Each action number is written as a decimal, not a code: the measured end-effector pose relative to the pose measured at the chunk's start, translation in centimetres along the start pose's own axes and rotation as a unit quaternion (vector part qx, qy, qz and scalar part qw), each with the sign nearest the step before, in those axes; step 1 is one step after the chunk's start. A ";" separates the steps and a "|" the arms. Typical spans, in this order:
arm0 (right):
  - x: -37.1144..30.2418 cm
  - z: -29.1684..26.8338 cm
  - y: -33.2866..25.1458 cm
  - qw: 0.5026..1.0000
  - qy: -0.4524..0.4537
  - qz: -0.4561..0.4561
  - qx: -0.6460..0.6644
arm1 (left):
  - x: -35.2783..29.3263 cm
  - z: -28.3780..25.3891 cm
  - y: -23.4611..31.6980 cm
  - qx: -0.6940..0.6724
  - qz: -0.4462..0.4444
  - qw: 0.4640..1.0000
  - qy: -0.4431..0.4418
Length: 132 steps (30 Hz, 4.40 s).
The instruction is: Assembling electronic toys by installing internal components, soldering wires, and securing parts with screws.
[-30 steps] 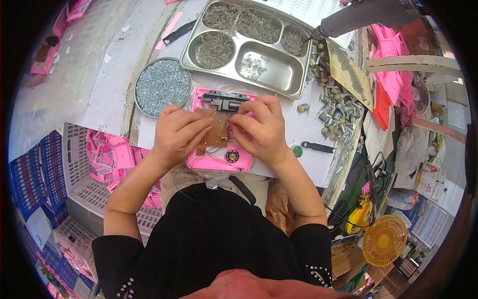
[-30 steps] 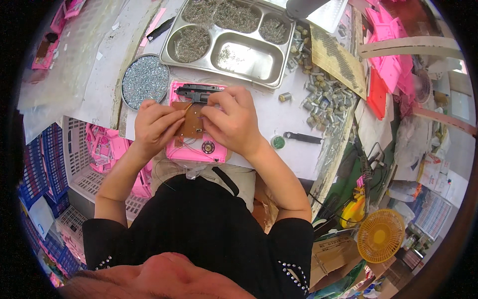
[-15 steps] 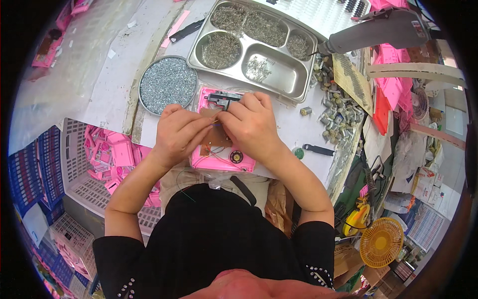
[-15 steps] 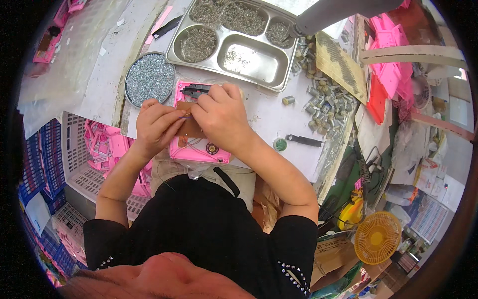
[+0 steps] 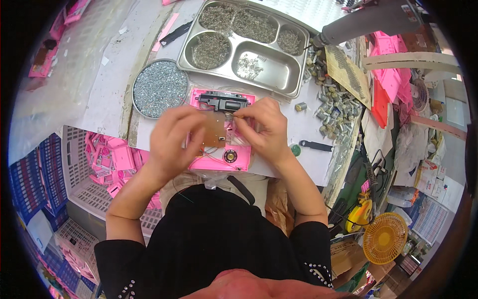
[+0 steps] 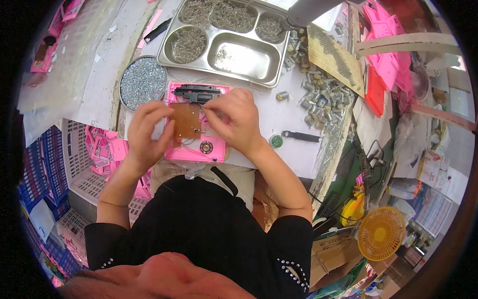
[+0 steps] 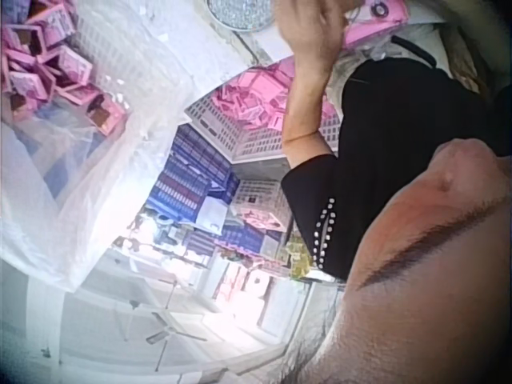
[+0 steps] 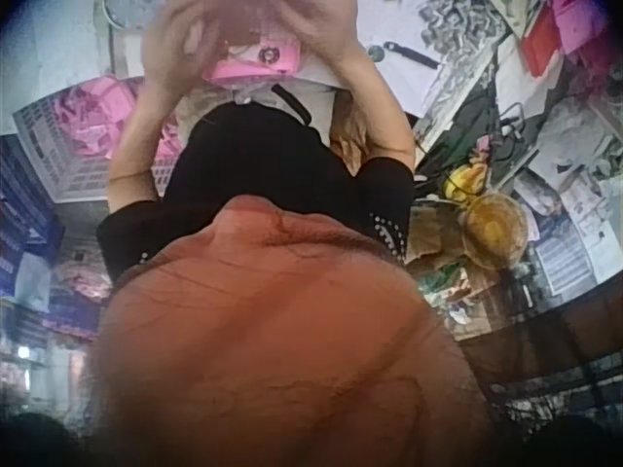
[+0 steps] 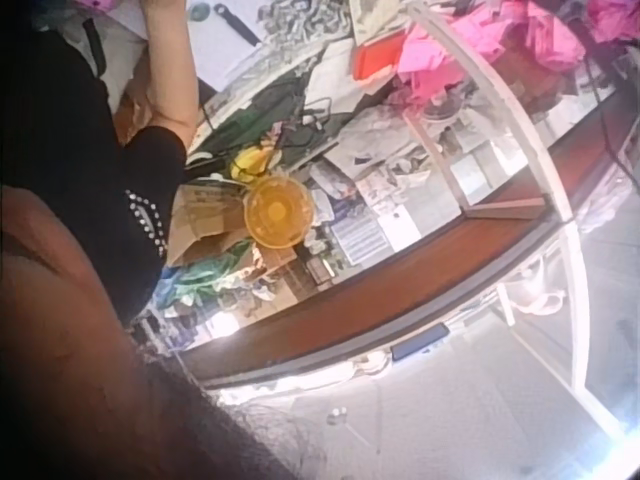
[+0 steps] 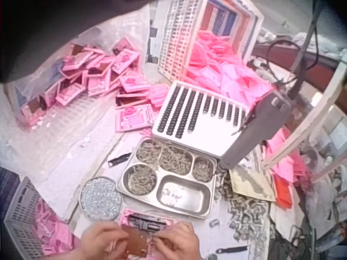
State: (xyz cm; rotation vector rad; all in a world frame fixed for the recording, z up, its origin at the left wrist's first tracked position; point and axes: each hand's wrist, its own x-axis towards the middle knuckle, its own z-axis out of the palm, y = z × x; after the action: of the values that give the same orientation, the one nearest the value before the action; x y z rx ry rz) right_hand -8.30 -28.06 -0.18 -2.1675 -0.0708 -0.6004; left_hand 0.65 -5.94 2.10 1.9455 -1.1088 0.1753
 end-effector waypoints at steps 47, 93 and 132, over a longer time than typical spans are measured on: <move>-23.3 -20.0 -2.7 0.672 0.589 0.374 0.250 | 3.2 3.7 0.7 -0.103 0.011 0.979 -0.177; -11.2 -5.0 -3.8 0.965 0.062 0.215 0.139 | 2.9 5.6 0.9 0.031 0.014 0.992 -0.122; -11.3 -5.0 -2.7 0.984 0.058 0.138 0.091 | 2.8 5.7 1.2 0.055 0.017 0.992 -0.116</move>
State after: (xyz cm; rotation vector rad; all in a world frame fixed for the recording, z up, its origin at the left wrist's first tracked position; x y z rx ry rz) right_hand -20.93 -28.36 -0.60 -1.9176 0.2263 -0.5355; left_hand -0.14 -12.20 0.71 2.0851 -1.3072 0.0278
